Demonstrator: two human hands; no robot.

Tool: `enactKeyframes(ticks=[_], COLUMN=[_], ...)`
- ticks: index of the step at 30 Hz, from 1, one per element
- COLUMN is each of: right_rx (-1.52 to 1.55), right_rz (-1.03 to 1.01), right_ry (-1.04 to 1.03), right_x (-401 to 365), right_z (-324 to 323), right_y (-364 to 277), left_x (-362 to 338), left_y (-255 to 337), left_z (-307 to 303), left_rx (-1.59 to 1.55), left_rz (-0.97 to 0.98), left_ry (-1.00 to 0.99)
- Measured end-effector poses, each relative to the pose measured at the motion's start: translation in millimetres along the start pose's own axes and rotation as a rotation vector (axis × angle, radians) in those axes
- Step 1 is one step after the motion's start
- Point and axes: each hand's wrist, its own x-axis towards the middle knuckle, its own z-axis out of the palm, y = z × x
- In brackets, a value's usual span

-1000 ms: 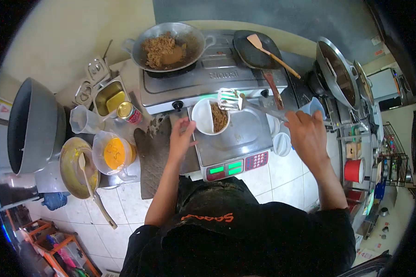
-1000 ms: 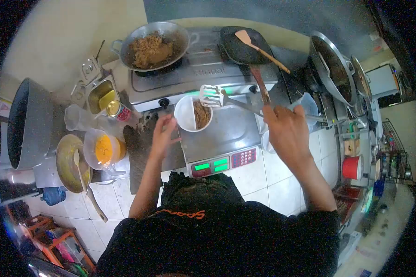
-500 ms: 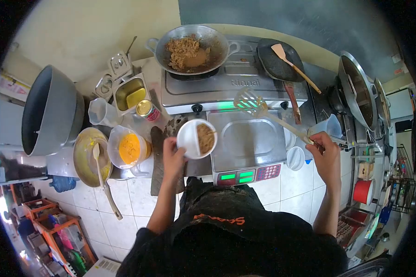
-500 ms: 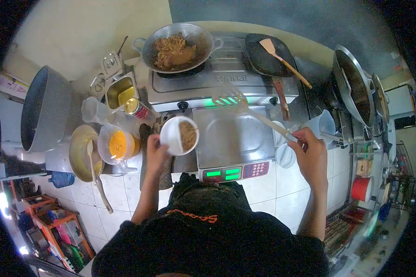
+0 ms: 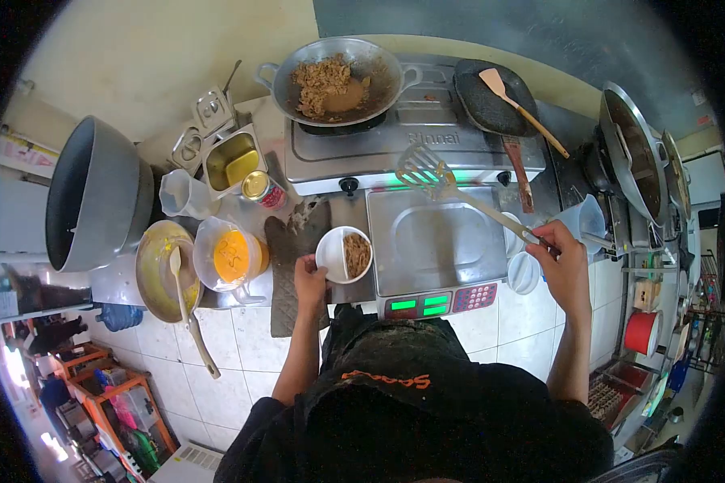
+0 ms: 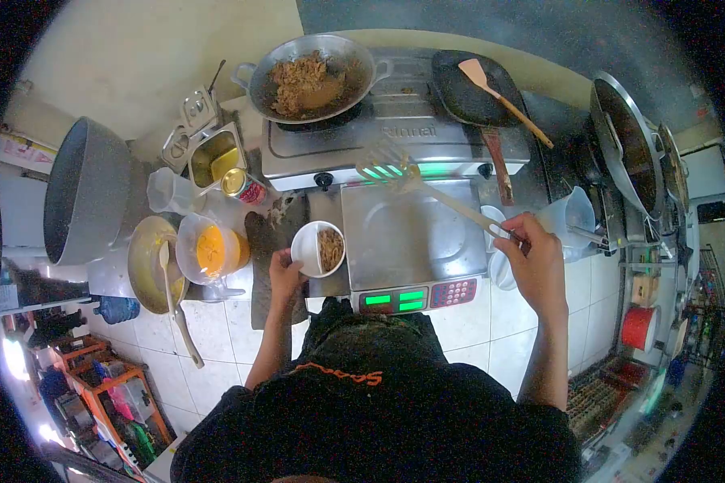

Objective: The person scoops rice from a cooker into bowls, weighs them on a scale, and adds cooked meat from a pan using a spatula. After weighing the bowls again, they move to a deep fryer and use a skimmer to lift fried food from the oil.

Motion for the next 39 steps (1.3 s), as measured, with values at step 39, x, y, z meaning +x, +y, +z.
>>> enactKeyframes(ticks=[39], right_rx=[0.244], right_rz=[-0.123], right_ry=[-0.085], right_x=[5], right_z=[16], right_y=[130], left_x=[-142], left_y=[53], left_z=[284], left_rx=[0.979], left_rz=[1.174], left_ry=[-0.621])
